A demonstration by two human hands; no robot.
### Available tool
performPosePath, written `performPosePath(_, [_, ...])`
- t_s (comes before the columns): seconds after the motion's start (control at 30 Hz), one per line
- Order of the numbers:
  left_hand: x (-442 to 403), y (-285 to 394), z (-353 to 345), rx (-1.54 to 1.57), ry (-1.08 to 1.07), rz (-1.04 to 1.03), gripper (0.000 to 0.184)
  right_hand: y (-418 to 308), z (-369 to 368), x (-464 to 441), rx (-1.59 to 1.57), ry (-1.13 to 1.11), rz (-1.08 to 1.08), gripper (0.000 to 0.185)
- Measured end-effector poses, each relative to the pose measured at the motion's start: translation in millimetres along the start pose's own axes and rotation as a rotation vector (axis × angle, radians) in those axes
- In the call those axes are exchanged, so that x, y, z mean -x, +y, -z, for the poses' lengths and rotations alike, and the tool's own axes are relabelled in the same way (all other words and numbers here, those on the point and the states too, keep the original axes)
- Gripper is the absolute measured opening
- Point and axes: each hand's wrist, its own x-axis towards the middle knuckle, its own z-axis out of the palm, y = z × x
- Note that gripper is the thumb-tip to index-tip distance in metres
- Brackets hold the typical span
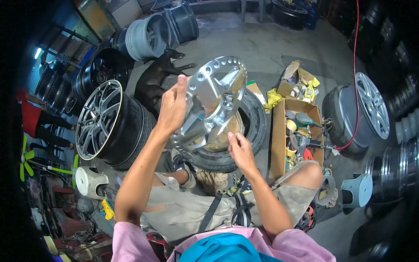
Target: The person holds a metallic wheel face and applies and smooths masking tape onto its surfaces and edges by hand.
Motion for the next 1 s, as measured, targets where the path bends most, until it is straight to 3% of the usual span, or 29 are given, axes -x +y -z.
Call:
performPosePath(0.07, [6, 4, 1, -0.003, -0.040, 0.029, 0.085, 8, 5, 3, -0.063, 0.033, -0.079, 0.034])
performPosePath(0.13, [10, 8, 1, 0.031, -0.026, 0.019, 0.082, -4, 0, 15, 0.222, 0.106, -0.037, 0.041])
performPosePath(0.17, [10, 9, 1, 0.029, -0.033, 0.022, 0.082, 10, -2, 14, 0.219, 0.108, -0.043, 0.041])
performPosePath(0.23, [9, 9, 1, 0.048, -0.070, 0.089, 0.081, 27, -9, 11, 0.246, 0.065, 0.100, 0.046])
performPosePath(0.27, [9, 10, 0, 0.048, -0.077, 0.090, 0.081, 30, -1, 12, 0.366, -0.009, -0.043, 0.042])
performPosePath(0.3, [8, 10, -1, 0.038, -0.062, 0.044, 0.080, 37, -2, 10, 0.364, -0.005, -0.046, 0.042])
performPosePath(0.37, [7, 9, -4, 0.030, -0.051, -0.001, 0.079, 65, -8, -4, 0.292, 0.036, -0.074, 0.034])
performPosePath(0.4, [6, 8, -6, 0.005, -0.057, -0.037, 0.077, 81, -12, -14, 0.099, 0.035, -0.095, 0.031])
performPosePath(0.47, [7, 6, -4, -0.026, -0.060, -0.070, 0.075, 93, -19, -29, -0.035, 0.062, -0.098, 0.036])
performPosePath(0.53, [13, 7, 0, -0.069, -0.095, 0.005, 0.071, 89, -18, -44, -0.180, 0.048, -0.207, 0.057])
performPosePath(0.57, [19, 12, 3, -0.073, -0.100, 0.003, 0.071, 92, -20, -49, -0.186, 0.048, -0.207, 0.057])
performPosePath(0.63, [38, 21, 13, -0.102, -0.162, 0.279, 0.066, 98, -22, -61, -0.353, 0.013, -0.231, 0.053])
performPosePath(0.77, [56, 0, 7, 0.032, -0.076, 0.272, 0.064, 97, -31, -69, -0.302, -0.040, -0.224, 0.049])
performPosePath(0.83, [53, 0, 9, -0.122, -0.089, 0.228, 0.065, 111, -28, -74, -0.239, 0.019, -0.133, 0.044])
performPosePath(0.97, [41, 16, 2, -0.118, -0.060, 0.110, 0.071, 154, -14, -96, 0.015, 0.058, 0.125, 0.037])
performPosePath(1.0, [32, 23, 1, -0.116, -0.079, 0.147, 0.073, 140, -18, -88, -0.129, 0.017, 0.086, 0.037])
